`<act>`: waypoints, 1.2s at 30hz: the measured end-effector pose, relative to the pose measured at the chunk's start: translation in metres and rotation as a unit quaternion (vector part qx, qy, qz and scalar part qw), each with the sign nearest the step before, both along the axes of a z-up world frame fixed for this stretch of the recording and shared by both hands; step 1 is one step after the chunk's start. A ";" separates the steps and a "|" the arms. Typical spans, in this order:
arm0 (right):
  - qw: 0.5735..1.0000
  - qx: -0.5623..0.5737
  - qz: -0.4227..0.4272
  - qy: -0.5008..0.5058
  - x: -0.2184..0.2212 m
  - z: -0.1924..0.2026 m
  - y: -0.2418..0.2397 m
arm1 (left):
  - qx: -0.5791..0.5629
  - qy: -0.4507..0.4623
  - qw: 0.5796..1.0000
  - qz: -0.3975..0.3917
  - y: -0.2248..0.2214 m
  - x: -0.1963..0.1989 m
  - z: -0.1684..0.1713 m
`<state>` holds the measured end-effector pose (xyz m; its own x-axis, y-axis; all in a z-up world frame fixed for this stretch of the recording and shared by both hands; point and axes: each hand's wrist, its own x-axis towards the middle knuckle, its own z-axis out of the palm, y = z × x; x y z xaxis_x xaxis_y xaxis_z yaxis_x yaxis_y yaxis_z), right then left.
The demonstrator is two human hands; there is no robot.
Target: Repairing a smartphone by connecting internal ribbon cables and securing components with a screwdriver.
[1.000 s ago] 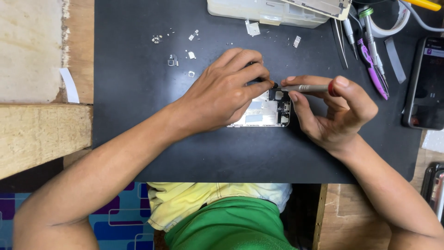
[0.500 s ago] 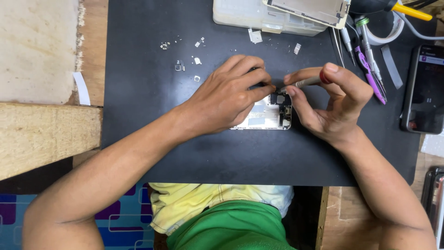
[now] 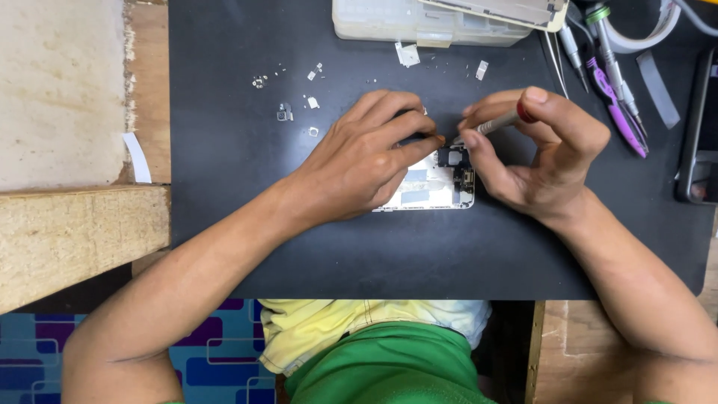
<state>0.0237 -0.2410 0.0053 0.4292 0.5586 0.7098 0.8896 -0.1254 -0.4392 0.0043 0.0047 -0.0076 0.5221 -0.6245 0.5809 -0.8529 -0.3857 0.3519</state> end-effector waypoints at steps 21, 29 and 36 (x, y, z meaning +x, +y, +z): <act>0.999 -0.011 0.033 0.001 -0.002 0.003 0.000 | 0.008 0.010 1.000 -0.002 0.000 -0.001 0.003; 0.999 -0.029 0.029 -0.026 -0.005 0.002 0.001 | -0.001 0.007 1.000 0.000 0.000 -0.001 0.001; 0.999 -0.010 0.034 0.005 -0.003 0.001 0.001 | 0.000 0.000 1.000 -0.002 0.001 -0.001 0.001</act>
